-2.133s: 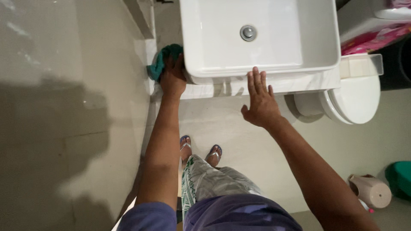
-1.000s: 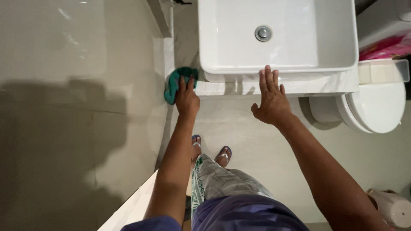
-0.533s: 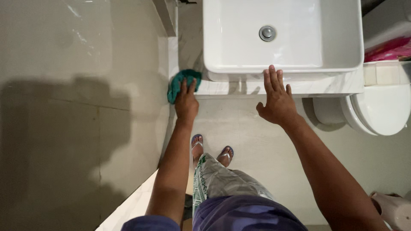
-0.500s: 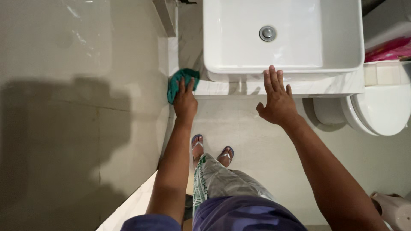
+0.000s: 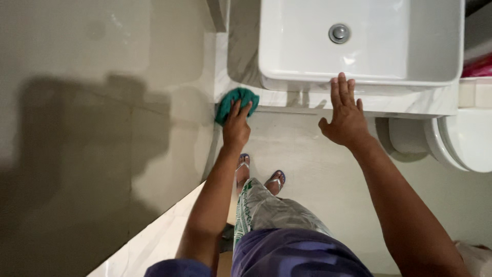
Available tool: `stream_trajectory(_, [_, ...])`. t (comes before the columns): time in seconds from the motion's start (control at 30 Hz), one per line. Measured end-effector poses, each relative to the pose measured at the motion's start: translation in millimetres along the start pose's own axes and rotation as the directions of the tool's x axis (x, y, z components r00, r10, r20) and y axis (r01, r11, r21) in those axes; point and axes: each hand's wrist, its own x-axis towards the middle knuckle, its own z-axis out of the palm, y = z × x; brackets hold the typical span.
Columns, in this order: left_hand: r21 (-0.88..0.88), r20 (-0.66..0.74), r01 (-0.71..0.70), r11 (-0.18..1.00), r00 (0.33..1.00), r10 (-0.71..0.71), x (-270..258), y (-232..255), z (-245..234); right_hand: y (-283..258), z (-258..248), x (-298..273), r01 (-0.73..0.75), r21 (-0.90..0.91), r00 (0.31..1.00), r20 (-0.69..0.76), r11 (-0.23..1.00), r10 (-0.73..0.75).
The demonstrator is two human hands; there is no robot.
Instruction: The person wipes the marble surface surrounding a white bathroom sink with a green cloth, moving across the edges and corners.
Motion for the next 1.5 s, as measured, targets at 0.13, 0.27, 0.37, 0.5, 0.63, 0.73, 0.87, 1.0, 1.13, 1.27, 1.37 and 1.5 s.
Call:
stream_trajectory(0.13, [-0.311, 0.064, 0.471, 0.826, 0.877, -0.476, -46, -3, 7, 4, 7, 5, 0.015, 0.027, 0.999, -0.030, 1.000, -0.014])
stream_trajectory(0.27, [-0.632, -0.093, 0.553, 0.543, 0.642, -0.761, -51, 3, 12, 11, 16, 5, 0.051, 0.123, 0.992, -0.120, 0.991, -0.036])
stream_trajectory(0.37, [-0.580, -0.156, 0.472, 0.664, 0.735, -0.660, -22, 32, 7, 6, 25, -12, 0.155, 0.277, 0.956, -0.283, 0.948, -0.073])
stream_trajectory(0.5, [0.151, 0.105, 0.187, 0.971, 0.973, -0.204, 38, 53, 11, -3, 60, -52, -0.072, 0.580, 0.994, -0.028, 0.811, 0.108])
stream_trajectory(0.63, [0.103, 0.038, 0.114, 0.988, 0.992, -0.118, 40, 51, 35, 9, 121, -62, 0.017, 0.644, 1.000, -0.020, 0.765, -0.006])
stream_trajectory(0.73, [0.056, 0.127, -0.013, 0.998, 0.992, 0.006, 3, 52, 48, 21, 160, -64, -0.125, 0.537, 0.985, 0.165, 0.834, 0.042])
stream_trajectory(0.87, [-0.474, -0.003, 0.337, 0.813, 0.923, -0.385, -25, 51, 36, 35, 200, -61, -0.063, 0.536, 0.983, 0.181, 0.842, -0.041])
stream_trajectory(1.0, [-0.919, 0.257, 0.368, -0.142, 0.284, -0.924, -7, 35, 25, 50, 221, -69, -0.183, 0.549, 0.963, 0.267, 0.816, 0.036])
stream_trajectory(1.13, [-0.919, 0.378, 0.240, -0.313, 0.309, -0.873, 47, -1, 50, 61, 231, -84, -0.313, 0.547, 0.920, 0.379, 0.776, 0.104])
stream_trajectory(1.27, [-0.752, 0.550, -0.099, -0.651, 0.450, -0.703, 76, -26, 70, 76, 234, -100, -0.347, 0.578, 0.921, 0.360, 0.739, 0.151])
stream_trajectory(1.37, [-0.679, 0.640, -0.117, -0.724, 0.388, -0.663, 77, -37, 66, 83, 235, -107, -0.412, 0.556, 0.895, 0.393, 0.722, 0.208])
stream_trajectory(1.5, [-0.751, 0.637, 0.082, -0.656, 0.352, -0.686, 56, -8, 78, 86, 242, -110, -0.350, 0.596, 0.926, 0.336, 0.722, 0.171])
